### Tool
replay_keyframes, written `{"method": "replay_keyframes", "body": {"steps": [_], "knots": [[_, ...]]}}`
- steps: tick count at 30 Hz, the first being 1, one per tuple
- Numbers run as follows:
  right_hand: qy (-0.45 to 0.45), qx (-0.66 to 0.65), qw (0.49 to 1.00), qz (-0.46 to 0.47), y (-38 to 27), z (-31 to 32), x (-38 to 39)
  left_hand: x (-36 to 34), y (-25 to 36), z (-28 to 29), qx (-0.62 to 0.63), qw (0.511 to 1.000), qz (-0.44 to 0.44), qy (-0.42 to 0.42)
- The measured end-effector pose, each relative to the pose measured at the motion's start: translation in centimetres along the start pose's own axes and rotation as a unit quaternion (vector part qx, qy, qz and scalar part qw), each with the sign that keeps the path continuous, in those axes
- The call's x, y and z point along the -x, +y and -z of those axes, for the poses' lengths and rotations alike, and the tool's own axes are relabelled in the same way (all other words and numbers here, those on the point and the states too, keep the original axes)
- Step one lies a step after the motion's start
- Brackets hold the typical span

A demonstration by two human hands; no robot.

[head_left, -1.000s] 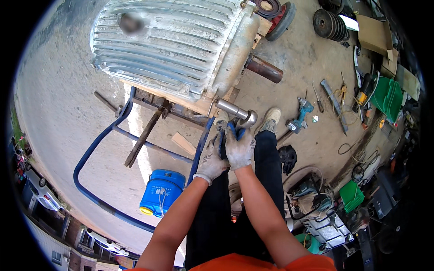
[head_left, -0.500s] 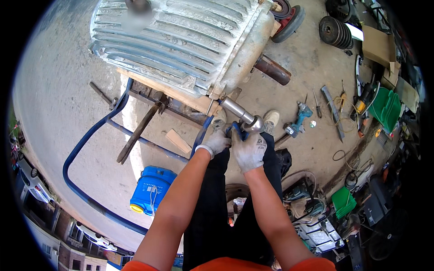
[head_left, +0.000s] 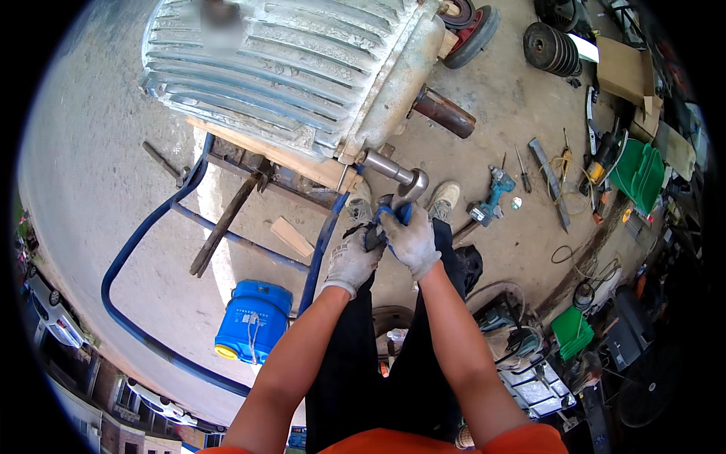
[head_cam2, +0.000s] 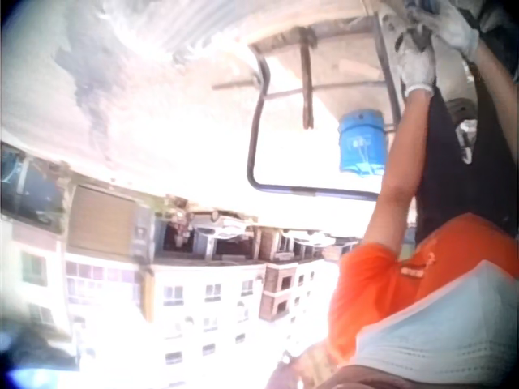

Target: The person uses a pneumatic impact wrench to loosen bolts on a large electric motor resting on a hand truck. They then use a hammer and a wrench to remove a shaft component. Finally, they install a new bearing onto the shaft by hand.

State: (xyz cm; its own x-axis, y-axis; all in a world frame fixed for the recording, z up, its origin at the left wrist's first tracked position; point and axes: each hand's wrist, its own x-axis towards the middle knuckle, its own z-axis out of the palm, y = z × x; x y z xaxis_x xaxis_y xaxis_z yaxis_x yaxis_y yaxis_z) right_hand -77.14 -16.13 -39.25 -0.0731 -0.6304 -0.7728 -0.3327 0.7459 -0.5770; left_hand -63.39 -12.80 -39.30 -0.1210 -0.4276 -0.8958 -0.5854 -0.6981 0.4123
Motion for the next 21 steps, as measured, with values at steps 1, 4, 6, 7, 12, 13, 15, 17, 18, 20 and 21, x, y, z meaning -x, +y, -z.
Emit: {"method": "replay_keyframes", "body": {"steps": [1, 4, 6, 7, 12, 13, 15, 17, 18, 20, 21], "knots": [[-0.026, -0.067, 0.997, -0.007, 0.0, 0.2, 0.0, 1.0, 0.6, -0.3, 0.011, 0.999, 0.014, 0.034], [-0.097, -0.171, 0.98, -0.039, 0.6, 0.6, -0.2, 2.7, 0.9, -1.1, 0.04, 0.995, 0.031, 0.087], [-0.109, -0.209, 0.97, -0.051, 0.3, 0.8, 0.5, 4.0, 1.4, -1.0, 0.034, 0.993, 0.019, 0.108], [-0.091, -0.138, 0.985, -0.042, -0.5, 0.9, 1.0, 3.7, 0.2, -1.5, 0.041, 0.994, 0.022, 0.102], [0.114, 0.023, 0.984, 0.134, 0.4, -0.7, 1.8, 0.3, 0.3, -0.9, 0.176, 0.984, -0.014, 0.04], [0.114, 0.076, 0.982, 0.131, 0.0, -0.6, 1.3, -1.5, -0.3, -1.2, 0.189, 0.981, -0.004, 0.033], [0.122, 0.117, 0.977, 0.132, 0.7, -0.8, 0.4, -4.8, -1.5, -1.7, 0.219, 0.975, -0.008, 0.02], [0.165, 0.18, 0.948, 0.205, 2.3, -0.9, -0.5, -7.4, -2.5, -1.8, 0.255, 0.966, -0.036, 0.004], [0.161, 0.186, 0.949, 0.197, 2.0, -0.7, -0.4, -7.9, -2.3, -1.6, 0.189, 0.981, -0.043, -0.014], [0.152, 0.192, 0.952, 0.181, -0.1, -0.1, 0.5, -7.9, -1.2, -0.4, 0.053, 0.996, -0.052, -0.049], [0.129, 0.191, 0.964, 0.131, -1.9, 0.7, 1.0, -6.5, 0.7, 0.6, -0.048, 0.995, -0.044, -0.075]]}}
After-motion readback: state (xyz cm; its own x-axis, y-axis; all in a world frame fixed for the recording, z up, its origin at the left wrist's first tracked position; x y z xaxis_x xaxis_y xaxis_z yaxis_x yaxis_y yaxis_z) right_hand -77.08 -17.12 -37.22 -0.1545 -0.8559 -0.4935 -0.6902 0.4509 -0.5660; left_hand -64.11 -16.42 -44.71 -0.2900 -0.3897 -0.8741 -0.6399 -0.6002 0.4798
